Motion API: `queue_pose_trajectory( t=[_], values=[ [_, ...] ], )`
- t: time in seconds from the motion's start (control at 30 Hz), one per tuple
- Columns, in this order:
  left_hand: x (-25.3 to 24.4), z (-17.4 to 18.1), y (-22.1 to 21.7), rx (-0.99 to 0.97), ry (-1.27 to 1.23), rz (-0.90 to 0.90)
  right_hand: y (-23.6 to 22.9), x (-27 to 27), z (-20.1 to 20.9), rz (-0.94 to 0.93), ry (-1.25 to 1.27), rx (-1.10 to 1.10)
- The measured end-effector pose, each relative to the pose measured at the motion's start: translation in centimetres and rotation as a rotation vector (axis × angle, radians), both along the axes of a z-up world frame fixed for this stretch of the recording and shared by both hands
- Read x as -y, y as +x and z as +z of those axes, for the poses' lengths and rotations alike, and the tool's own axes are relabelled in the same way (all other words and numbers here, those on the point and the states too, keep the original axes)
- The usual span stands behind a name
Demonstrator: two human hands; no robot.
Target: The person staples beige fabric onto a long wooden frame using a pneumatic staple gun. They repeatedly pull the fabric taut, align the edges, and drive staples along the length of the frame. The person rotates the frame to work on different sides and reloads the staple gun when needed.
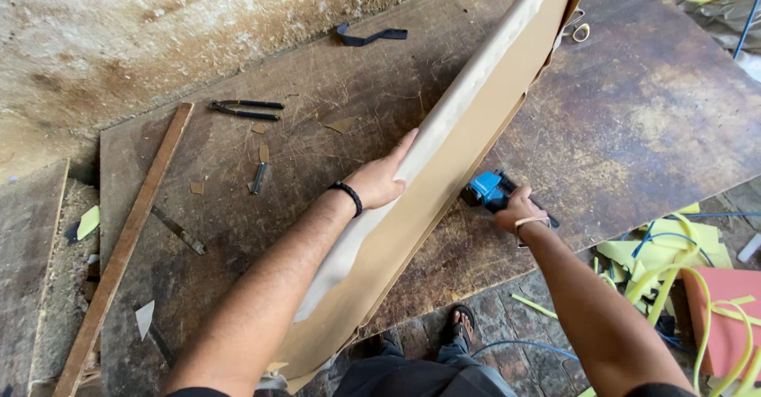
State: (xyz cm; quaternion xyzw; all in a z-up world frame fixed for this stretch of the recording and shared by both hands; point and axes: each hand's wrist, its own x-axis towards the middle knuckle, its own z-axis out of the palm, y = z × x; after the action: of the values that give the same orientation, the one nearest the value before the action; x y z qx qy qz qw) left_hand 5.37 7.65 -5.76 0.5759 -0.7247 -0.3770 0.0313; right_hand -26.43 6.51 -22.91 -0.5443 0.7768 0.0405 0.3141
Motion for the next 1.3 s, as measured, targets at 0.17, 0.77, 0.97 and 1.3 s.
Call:
queue_pose_trajectory(
  t=[0.17,0.77,0.97,1.3],
  values=[
    [-0.1,0.3,-0.1,-0.007,-0.033,-0.012,0.5,-2.6,5.8,-0.161,-0.131,0.733],
    [-1.2,5.2,-2.4,0.228,0.043,-0.083,6.1,-8.3,12.5,0.004,-0.322,0.915],
    [-1.0,3.1,-1.5,0.189,0.048,-0.121,5.5,-8.0,8.9,-0.118,-0.341,0.797],
    [-12.9,-1.5,6.7,-0.435,0.251,0.021,2.3,-7.6,0.4,0.126,-0.219,-0.002]
  ],
)
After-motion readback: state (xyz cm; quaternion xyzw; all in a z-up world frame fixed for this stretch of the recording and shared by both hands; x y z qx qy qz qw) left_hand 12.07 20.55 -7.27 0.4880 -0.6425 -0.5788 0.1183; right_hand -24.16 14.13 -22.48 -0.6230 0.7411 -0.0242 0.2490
